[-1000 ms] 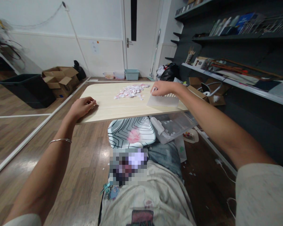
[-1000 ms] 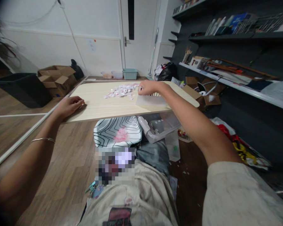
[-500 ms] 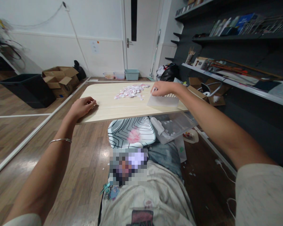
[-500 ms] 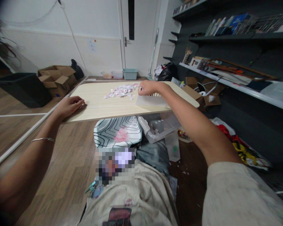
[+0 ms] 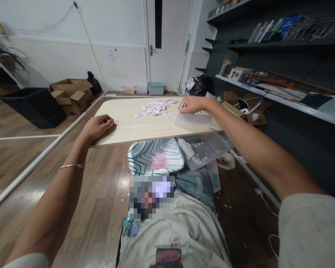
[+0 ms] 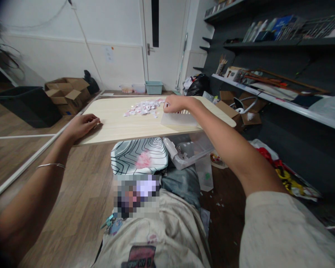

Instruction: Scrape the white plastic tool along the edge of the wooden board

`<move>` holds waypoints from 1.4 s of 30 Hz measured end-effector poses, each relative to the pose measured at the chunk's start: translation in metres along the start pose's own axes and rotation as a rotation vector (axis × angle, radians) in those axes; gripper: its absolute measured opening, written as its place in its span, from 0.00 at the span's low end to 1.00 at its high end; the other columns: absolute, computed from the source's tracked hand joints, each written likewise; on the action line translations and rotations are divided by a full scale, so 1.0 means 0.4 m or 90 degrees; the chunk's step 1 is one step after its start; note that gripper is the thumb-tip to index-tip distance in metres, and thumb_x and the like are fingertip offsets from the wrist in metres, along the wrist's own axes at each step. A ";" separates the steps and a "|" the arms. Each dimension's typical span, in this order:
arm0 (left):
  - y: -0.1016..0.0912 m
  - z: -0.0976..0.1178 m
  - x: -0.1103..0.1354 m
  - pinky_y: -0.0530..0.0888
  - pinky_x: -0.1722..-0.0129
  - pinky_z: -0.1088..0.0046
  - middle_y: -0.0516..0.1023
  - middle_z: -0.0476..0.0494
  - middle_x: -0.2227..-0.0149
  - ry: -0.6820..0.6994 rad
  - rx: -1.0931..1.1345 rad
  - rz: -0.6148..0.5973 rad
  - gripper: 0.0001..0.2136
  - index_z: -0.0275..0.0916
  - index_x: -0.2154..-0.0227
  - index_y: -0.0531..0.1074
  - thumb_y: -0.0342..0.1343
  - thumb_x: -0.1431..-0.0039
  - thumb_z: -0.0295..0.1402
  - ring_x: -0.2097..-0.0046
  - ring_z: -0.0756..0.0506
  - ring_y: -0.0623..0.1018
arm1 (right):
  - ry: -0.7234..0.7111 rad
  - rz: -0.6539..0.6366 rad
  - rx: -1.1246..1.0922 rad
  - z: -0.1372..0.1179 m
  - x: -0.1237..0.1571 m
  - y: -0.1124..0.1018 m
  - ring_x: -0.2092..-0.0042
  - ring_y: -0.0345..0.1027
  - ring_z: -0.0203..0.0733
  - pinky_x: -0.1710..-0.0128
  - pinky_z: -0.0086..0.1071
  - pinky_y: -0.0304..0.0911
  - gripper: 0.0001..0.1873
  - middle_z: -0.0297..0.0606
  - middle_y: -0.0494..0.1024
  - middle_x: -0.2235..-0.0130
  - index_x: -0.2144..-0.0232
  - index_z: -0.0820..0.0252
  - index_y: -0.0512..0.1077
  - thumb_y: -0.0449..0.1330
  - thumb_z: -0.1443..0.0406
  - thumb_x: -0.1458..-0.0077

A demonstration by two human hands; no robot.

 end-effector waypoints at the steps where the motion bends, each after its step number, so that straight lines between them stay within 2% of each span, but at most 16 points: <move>1: -0.001 0.002 0.002 0.70 0.54 0.65 0.93 0.35 0.52 -0.002 -0.006 0.002 0.27 0.30 0.42 0.90 0.57 0.21 0.49 0.57 0.39 0.77 | -0.001 0.001 0.004 -0.001 0.000 0.000 0.64 0.69 0.45 0.60 0.37 0.65 0.12 0.36 0.70 0.70 0.71 0.53 0.68 0.67 0.66 0.40; 6: -0.005 0.016 0.010 0.69 0.55 0.66 0.93 0.34 0.52 -0.008 -0.010 -0.001 0.27 0.27 0.41 0.90 0.57 0.19 0.47 0.54 0.40 0.77 | -0.012 0.006 0.017 -0.002 -0.002 0.000 0.64 0.67 0.45 0.61 0.37 0.62 0.13 0.35 0.69 0.70 0.71 0.53 0.68 0.68 0.65 0.38; 15: -0.008 0.015 0.008 0.69 0.55 0.66 0.93 0.35 0.52 -0.005 -0.017 0.010 0.24 0.30 0.43 0.90 0.58 0.19 0.46 0.56 0.40 0.78 | -0.011 0.010 0.030 -0.004 0.001 -0.003 0.63 0.65 0.45 0.60 0.39 0.60 0.14 0.35 0.67 0.71 0.72 0.52 0.67 0.67 0.67 0.37; 21: -0.002 0.001 -0.002 0.70 0.55 0.66 0.93 0.34 0.54 0.002 -0.013 0.006 0.26 0.30 0.44 0.90 0.58 0.21 0.48 0.55 0.39 0.79 | -0.016 0.019 0.045 -0.006 0.001 -0.006 0.63 0.66 0.46 0.59 0.39 0.61 0.13 0.36 0.70 0.70 0.71 0.53 0.69 0.67 0.66 0.36; 27: 0.000 -0.003 -0.004 0.70 0.55 0.64 0.91 0.36 0.55 0.006 -0.008 0.011 0.26 0.32 0.45 0.90 0.57 0.23 0.50 0.59 0.39 0.77 | -0.007 0.015 0.043 -0.002 0.001 -0.004 0.62 0.70 0.47 0.59 0.39 0.64 0.07 0.38 0.75 0.68 0.69 0.54 0.73 0.66 0.65 0.37; 35: -0.005 0.007 0.003 0.70 0.54 0.64 0.93 0.34 0.51 -0.004 -0.028 0.003 0.29 0.31 0.42 0.90 0.57 0.22 0.51 0.56 0.38 0.78 | -0.002 0.013 0.032 -0.002 0.003 -0.005 0.63 0.70 0.47 0.59 0.38 0.63 0.11 0.36 0.72 0.69 0.70 0.53 0.70 0.68 0.65 0.37; 39: -0.008 0.014 0.009 0.70 0.52 0.64 0.94 0.33 0.49 -0.004 -0.024 0.001 0.27 0.29 0.42 0.90 0.58 0.21 0.49 0.53 0.39 0.79 | 0.005 0.012 0.038 0.002 0.000 -0.003 0.61 0.71 0.48 0.58 0.39 0.63 0.08 0.39 0.75 0.68 0.69 0.55 0.74 0.68 0.65 0.37; 42: -0.009 0.018 0.012 0.70 0.53 0.65 0.93 0.34 0.52 -0.003 -0.017 0.000 0.26 0.30 0.43 0.89 0.58 0.21 0.48 0.53 0.38 0.78 | 0.011 0.011 0.037 0.005 -0.002 -0.001 0.59 0.73 0.49 0.58 0.40 0.64 0.06 0.40 0.78 0.66 0.67 0.56 0.77 0.68 0.64 0.36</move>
Point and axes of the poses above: each hand's wrist, its own x-axis away from the middle knuckle, its own y-axis out of the palm, z = x × y, the point moved 8 cm from there along -x, towards the middle knuckle
